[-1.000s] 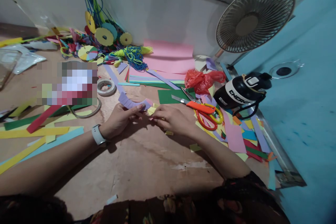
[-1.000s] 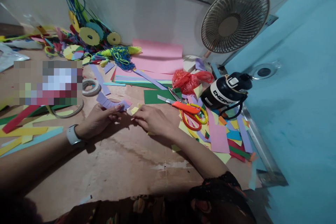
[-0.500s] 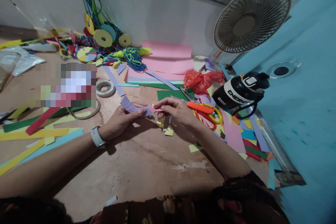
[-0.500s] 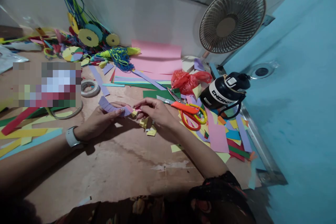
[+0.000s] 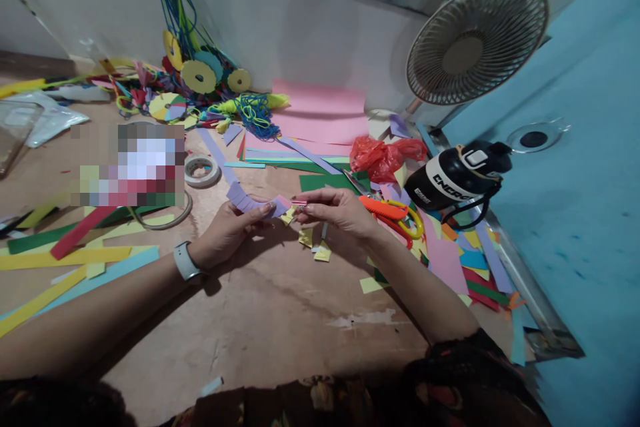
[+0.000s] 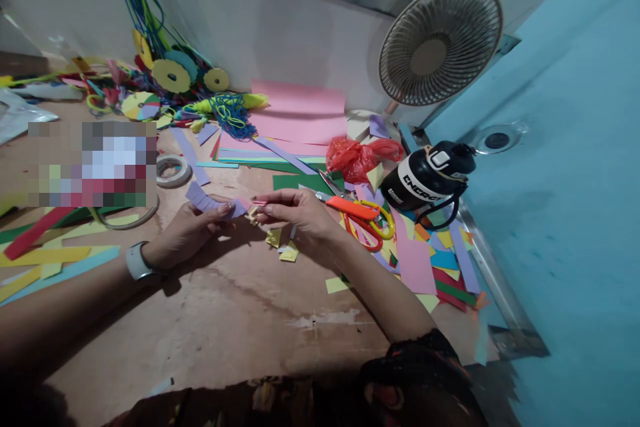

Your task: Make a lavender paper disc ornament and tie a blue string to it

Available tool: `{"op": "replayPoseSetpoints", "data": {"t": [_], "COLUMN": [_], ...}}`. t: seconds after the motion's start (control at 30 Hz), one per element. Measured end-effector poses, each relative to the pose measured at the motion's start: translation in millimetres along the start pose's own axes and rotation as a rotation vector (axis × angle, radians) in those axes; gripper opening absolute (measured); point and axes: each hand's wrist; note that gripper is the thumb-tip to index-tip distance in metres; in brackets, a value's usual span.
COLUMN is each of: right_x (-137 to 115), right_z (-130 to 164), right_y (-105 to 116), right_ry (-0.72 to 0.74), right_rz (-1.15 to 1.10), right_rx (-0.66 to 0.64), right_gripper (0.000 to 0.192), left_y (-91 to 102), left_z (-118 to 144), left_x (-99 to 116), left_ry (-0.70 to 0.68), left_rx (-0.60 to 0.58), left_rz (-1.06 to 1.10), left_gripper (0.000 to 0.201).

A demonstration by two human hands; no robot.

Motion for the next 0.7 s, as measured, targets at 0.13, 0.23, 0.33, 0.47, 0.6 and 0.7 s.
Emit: {"op": "replayPoseSetpoints", "data": {"t": [0.13,0.23,0.33,0.47,0.6,0.7], "right_x": [3,5,5,4,8,11], "right_z": [-1,-3,-4,-4,-1,-1], "right_y": [1,0,0,-1,-4,-7], "right_ry": [0.012,0.027,0.082,0.201,0.134,0.134], "right_rz": [0.028,0.072,0.156,0.288,0.235,0.247], "right_rx": [-0.012,-0.001,0.049,0.096,0.01,-0.014], "right_gripper": [0.03,0.026,0.02,0.015,0.022,0.024], "left_y": [0.4,0.1,-0.2,0.4,3.8,5.0], "left_z": [1,3,3,3,3,4], "left_x": [0,2,3,3,0,-3], "left_ry": [0.024,0.027,0.031,0.058,0.062,0.059], "left_rx": [0.022,-0.008,-0.036,-0.042,-0.033,-0.012], "left_rz": [-0.052,-0.065,-0.071,-0.082,-0.127,-0.133], "left_gripper": [0.022,0.024,0.028,0.029,0.023,0.022]}}
Point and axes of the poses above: each hand's wrist, its own z-axis away from the middle knuckle, its own y-axis out of the back of the hand, x = y × z, and after that the axes turned 3 degrees about z, right-handed
